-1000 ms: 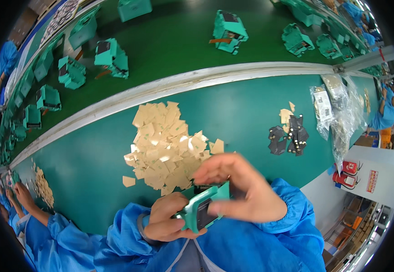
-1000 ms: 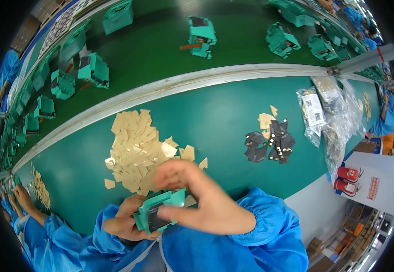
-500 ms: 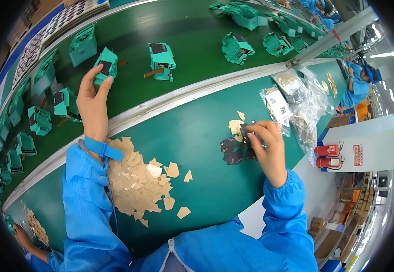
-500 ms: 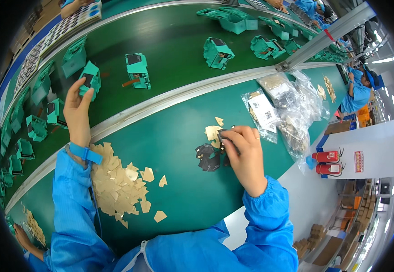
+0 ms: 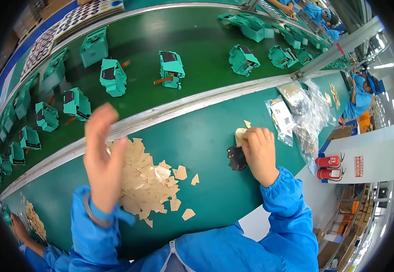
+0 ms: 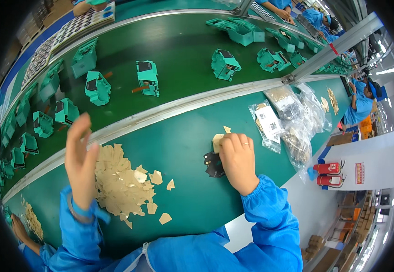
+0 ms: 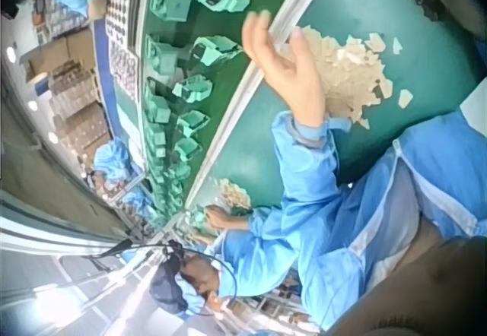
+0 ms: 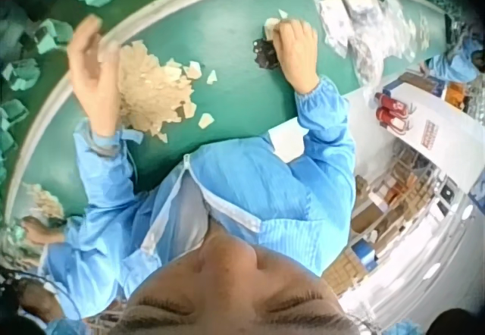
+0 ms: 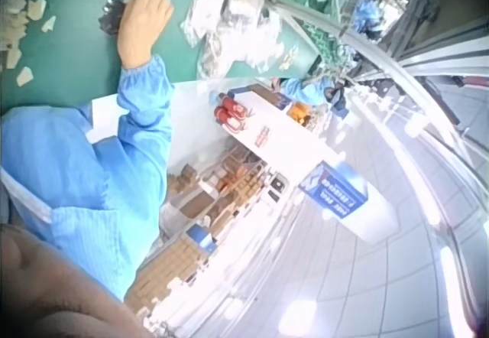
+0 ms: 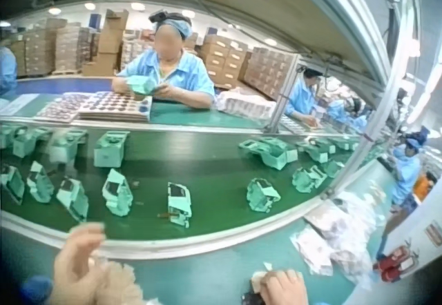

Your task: The person assembles plastic and electronic components by hand, joining green plastic casings with black electronic components and beige adhesive strips on an industrial assembly line.

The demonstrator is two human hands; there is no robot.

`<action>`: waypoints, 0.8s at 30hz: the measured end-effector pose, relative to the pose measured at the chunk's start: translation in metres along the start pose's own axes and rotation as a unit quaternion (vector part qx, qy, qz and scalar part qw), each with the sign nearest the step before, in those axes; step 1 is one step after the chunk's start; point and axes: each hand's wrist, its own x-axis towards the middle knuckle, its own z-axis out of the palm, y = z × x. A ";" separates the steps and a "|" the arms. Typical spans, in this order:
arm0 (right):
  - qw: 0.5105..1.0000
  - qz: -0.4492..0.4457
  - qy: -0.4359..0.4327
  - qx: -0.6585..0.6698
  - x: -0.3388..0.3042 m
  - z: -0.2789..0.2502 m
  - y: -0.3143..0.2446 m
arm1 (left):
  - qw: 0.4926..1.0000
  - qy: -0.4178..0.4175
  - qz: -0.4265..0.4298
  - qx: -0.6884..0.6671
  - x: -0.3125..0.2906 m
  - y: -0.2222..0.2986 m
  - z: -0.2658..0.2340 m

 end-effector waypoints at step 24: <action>0.971 0.011 0.128 0.202 0.002 -0.023 -0.039 | 0.783 -0.182 -0.386 -0.453 -0.073 0.053 0.055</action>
